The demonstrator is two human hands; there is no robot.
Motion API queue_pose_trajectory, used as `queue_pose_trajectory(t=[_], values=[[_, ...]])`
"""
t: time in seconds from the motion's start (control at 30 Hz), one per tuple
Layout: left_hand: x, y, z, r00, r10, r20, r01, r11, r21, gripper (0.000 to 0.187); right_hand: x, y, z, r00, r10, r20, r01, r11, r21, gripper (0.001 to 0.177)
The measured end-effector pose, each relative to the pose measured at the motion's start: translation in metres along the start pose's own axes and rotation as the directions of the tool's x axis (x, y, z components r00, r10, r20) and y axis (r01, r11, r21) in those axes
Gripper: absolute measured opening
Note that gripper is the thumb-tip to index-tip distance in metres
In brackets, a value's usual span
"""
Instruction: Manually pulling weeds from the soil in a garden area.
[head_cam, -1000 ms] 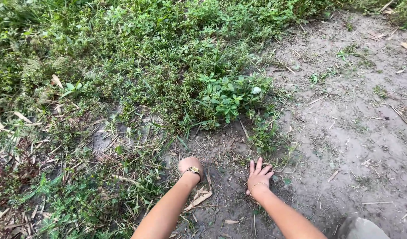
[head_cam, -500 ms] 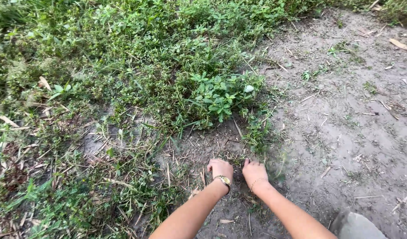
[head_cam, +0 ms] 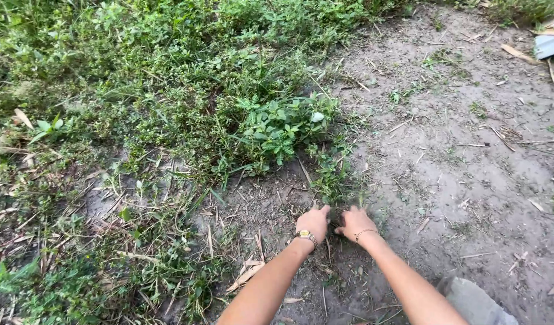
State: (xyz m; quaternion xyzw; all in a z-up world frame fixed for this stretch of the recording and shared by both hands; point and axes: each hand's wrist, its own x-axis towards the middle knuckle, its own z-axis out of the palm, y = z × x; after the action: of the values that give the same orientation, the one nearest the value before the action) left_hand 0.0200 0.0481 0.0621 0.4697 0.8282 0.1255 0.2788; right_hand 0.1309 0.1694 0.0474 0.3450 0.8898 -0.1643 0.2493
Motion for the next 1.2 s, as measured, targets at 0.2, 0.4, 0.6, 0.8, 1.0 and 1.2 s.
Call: queue_pose_trajectory(t=[0.2,0.4,0.6,0.8,1.0,1.2], values=[[0.022,0.004,0.015,0.997,0.069,-0.017,-0.068,0.996,0.055,0.012,0.000,-0.002,0.010,0.992,0.123,0.024,-0.125,0.943,0.308,0.042],[0.051,-0.016,0.011,0.982,-0.189,0.020,0.189,0.963,-0.190,0.026,-0.014,-0.021,-0.013,0.990,0.142,-0.016,-0.125,0.914,0.386,0.039],[0.068,-0.025,0.024,0.973,-0.228,-0.043,0.213,0.949,-0.234,0.024,-0.001,-0.033,0.009,0.997,0.033,-0.072,-0.026,0.995,0.099,0.028],[0.083,-0.029,0.040,0.973,-0.219,-0.066,0.201,0.957,-0.211,0.026,0.010,-0.030,0.038,0.963,-0.218,-0.157,0.193,0.967,-0.164,0.020],[0.065,-0.012,0.019,0.990,-0.138,-0.037,0.139,0.989,0.052,0.012,-0.023,-0.033,0.055,0.971,-0.241,0.001,0.237,0.956,-0.173,0.026],[0.049,-0.015,0.007,0.994,-0.082,-0.070,0.083,0.997,0.009,0.021,-0.042,-0.046,0.036,0.979,-0.204,0.025,0.206,0.969,-0.135,0.037]])
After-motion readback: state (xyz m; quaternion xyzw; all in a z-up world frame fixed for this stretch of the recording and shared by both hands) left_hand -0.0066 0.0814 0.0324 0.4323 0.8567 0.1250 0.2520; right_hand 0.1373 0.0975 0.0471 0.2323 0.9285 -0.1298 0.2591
